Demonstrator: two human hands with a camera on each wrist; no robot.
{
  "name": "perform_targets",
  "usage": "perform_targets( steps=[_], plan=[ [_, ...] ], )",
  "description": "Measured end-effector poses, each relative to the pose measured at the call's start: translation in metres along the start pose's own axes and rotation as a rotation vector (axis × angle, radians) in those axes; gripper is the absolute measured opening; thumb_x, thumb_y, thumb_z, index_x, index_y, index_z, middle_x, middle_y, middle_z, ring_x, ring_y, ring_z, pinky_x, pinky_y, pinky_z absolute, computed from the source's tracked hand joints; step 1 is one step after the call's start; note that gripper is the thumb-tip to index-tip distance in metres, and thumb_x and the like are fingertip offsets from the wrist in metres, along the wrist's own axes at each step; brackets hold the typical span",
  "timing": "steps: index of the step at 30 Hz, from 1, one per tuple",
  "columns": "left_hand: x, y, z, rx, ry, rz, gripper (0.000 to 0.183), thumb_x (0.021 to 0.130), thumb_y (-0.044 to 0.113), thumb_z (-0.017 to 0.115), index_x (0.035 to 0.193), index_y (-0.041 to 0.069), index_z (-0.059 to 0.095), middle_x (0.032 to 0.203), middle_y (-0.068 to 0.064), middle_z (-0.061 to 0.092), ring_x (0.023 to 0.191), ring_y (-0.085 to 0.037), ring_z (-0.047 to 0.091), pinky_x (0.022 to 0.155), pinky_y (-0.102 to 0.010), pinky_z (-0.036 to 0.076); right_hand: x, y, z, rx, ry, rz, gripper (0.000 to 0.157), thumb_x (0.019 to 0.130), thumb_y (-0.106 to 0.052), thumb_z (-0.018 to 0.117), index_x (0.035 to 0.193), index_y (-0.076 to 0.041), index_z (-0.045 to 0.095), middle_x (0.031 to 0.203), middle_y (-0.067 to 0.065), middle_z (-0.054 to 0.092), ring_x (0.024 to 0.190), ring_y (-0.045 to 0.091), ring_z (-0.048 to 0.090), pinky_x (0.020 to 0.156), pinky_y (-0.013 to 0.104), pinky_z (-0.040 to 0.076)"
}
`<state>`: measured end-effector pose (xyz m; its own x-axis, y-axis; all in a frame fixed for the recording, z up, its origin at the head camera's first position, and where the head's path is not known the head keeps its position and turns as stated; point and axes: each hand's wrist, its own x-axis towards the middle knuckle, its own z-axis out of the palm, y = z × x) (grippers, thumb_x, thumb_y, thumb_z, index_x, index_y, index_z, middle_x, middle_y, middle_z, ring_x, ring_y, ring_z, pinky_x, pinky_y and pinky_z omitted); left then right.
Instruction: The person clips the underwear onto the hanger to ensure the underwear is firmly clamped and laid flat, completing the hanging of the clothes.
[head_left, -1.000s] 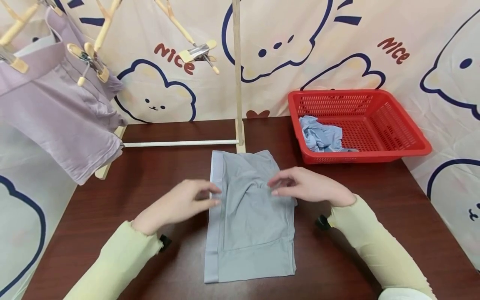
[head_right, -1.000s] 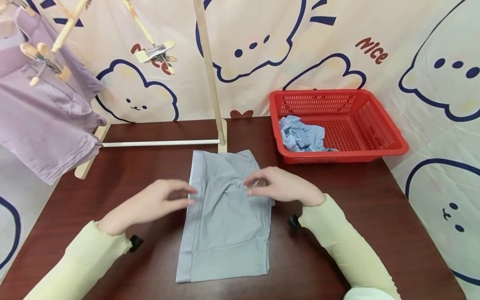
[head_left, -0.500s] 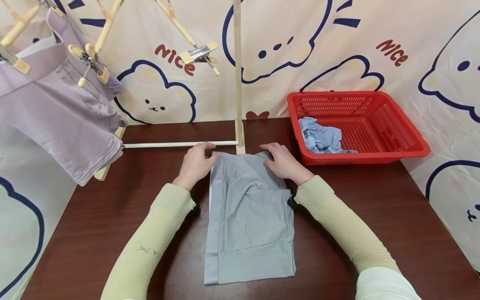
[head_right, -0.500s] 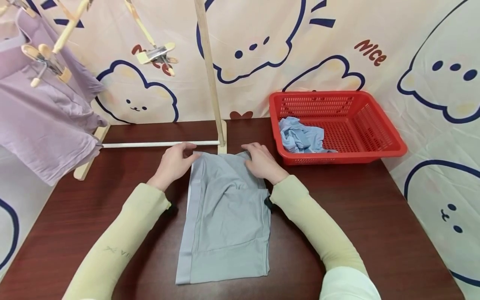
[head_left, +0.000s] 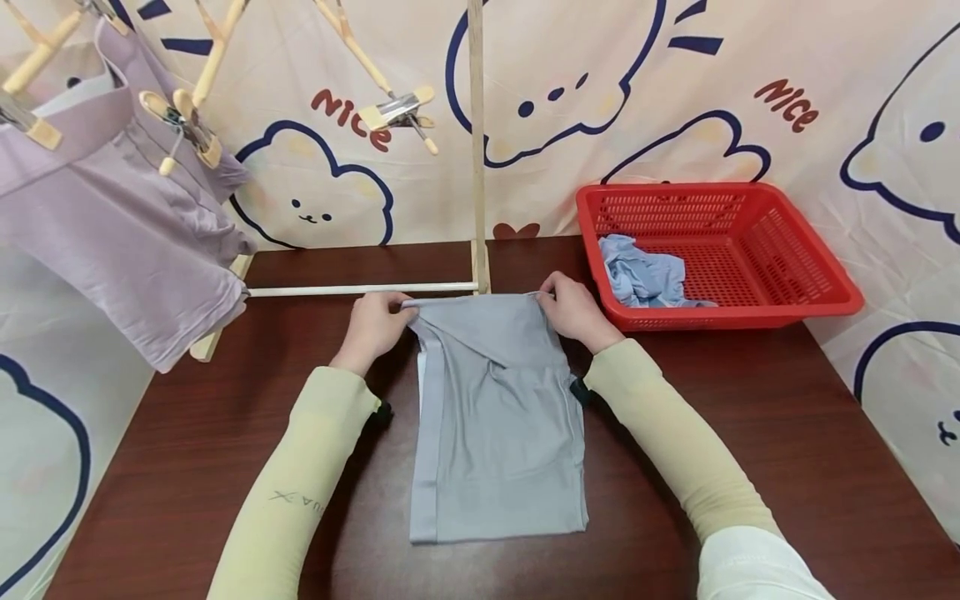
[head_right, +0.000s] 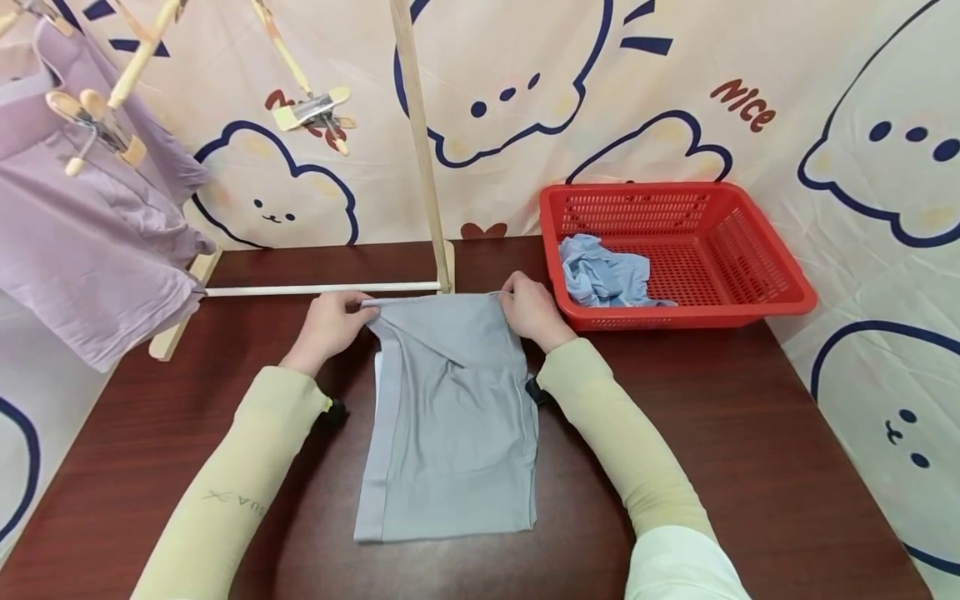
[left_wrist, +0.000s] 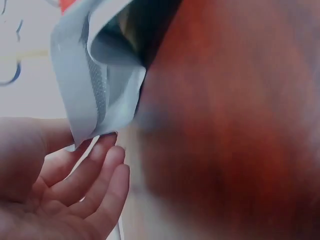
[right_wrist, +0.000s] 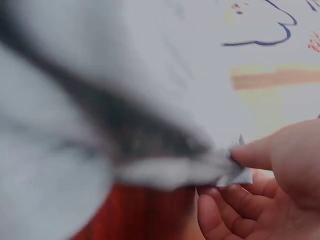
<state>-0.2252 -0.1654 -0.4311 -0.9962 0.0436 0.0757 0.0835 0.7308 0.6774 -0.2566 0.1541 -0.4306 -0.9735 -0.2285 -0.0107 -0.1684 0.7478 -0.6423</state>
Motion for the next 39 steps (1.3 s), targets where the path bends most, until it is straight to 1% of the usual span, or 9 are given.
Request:
perform_targets(
  steps=[5,9,13,17,22,29,33,36,39],
  plan=[
    [0.002,-0.002,-0.009,-0.094,0.038,-0.068,0.027,0.1,0.018,0.066,0.12,0.001,0.069,0.09,-0.015,0.07,0.073,-0.027,0.063,0.064,-0.036,0.049,0.003,0.003,-0.002,0.086,0.067,0.028,0.018,0.105,-0.016,0.053,0.112,0.0,0.057,0.09,0.016,0.057,0.083,0.031,0.056,0.075,0.04,0.046],
    [-0.001,0.006,-0.007,-0.119,0.053,-0.055,0.036,0.101,0.016,0.064,0.135,0.004,0.058,0.101,-0.015,0.071,0.083,-0.027,0.067,0.071,-0.039,0.051,0.002,0.002,0.0,0.131,0.089,-0.002,0.027,0.104,-0.013,0.055,0.127,0.002,0.055,0.111,0.02,0.059,0.1,0.033,0.057,0.089,0.043,0.047],
    [-0.015,0.018,-0.001,-0.026,0.005,0.093,0.037,0.098,0.011,0.066,0.134,0.005,0.06,0.118,-0.014,0.065,0.1,-0.029,0.062,0.085,-0.044,0.049,-0.007,0.0,-0.002,0.092,0.043,-0.096,0.043,0.1,-0.008,0.061,0.139,0.005,0.05,0.133,0.024,0.052,0.122,0.036,0.05,0.106,0.048,0.039],
    [-0.043,0.033,0.003,0.059,-0.132,0.316,0.025,0.092,0.006,0.072,0.117,0.004,0.069,0.113,-0.012,0.064,0.1,-0.028,0.061,0.087,-0.045,0.049,-0.028,-0.005,-0.01,0.01,-0.069,-0.206,0.046,0.096,-0.01,0.068,0.138,0.004,0.055,0.135,0.023,0.052,0.127,0.037,0.046,0.108,0.049,0.035],
    [-0.087,0.04,0.005,0.129,-0.37,0.458,0.017,0.084,0.011,0.082,0.094,0.011,0.069,0.089,0.001,0.062,0.083,-0.017,0.059,0.075,-0.034,0.05,-0.062,-0.012,-0.026,-0.074,-0.215,-0.258,0.034,0.088,-0.023,0.08,0.115,-0.005,0.067,0.111,0.012,0.061,0.105,0.028,0.055,0.092,0.043,0.047],
    [-0.126,0.035,-0.009,0.134,-0.644,0.431,0.033,0.07,0.028,0.094,0.085,0.021,0.065,0.077,0.008,0.056,0.073,-0.011,0.054,0.067,-0.027,0.046,-0.107,-0.014,-0.043,-0.13,-0.466,-0.288,0.023,0.082,-0.033,0.087,0.08,-0.023,0.066,0.07,-0.008,0.058,0.067,0.011,0.056,0.063,0.032,0.048],
    [-0.13,0.033,-0.01,0.126,-0.661,0.432,0.029,0.072,0.017,0.092,0.078,0.024,0.065,0.072,0.011,0.055,0.069,-0.006,0.052,0.064,-0.026,0.046,-0.124,-0.017,-0.034,-0.232,-0.539,-0.252,0.027,0.079,-0.04,0.087,0.077,-0.025,0.064,0.063,-0.01,0.055,0.061,0.01,0.054,0.058,0.031,0.047],
    [-0.13,0.032,-0.006,0.126,-0.639,0.446,0.028,0.075,0.011,0.088,0.073,0.026,0.064,0.069,0.015,0.053,0.065,-0.002,0.05,0.061,-0.025,0.046,-0.129,-0.014,-0.021,-0.297,-0.486,-0.228,0.029,0.078,-0.04,0.087,0.076,-0.026,0.062,0.062,-0.011,0.053,0.061,0.009,0.052,0.057,0.03,0.046],
    [-0.13,0.03,-0.004,0.144,-0.622,0.439,0.027,0.076,0.012,0.088,0.075,0.024,0.064,0.071,0.014,0.053,0.067,-0.004,0.051,0.062,-0.026,0.046,-0.131,-0.01,-0.011,-0.259,-0.434,-0.25,0.027,0.08,-0.033,0.087,0.074,-0.027,0.061,0.06,-0.011,0.052,0.059,0.009,0.052,0.055,0.03,0.046]
  ],
)
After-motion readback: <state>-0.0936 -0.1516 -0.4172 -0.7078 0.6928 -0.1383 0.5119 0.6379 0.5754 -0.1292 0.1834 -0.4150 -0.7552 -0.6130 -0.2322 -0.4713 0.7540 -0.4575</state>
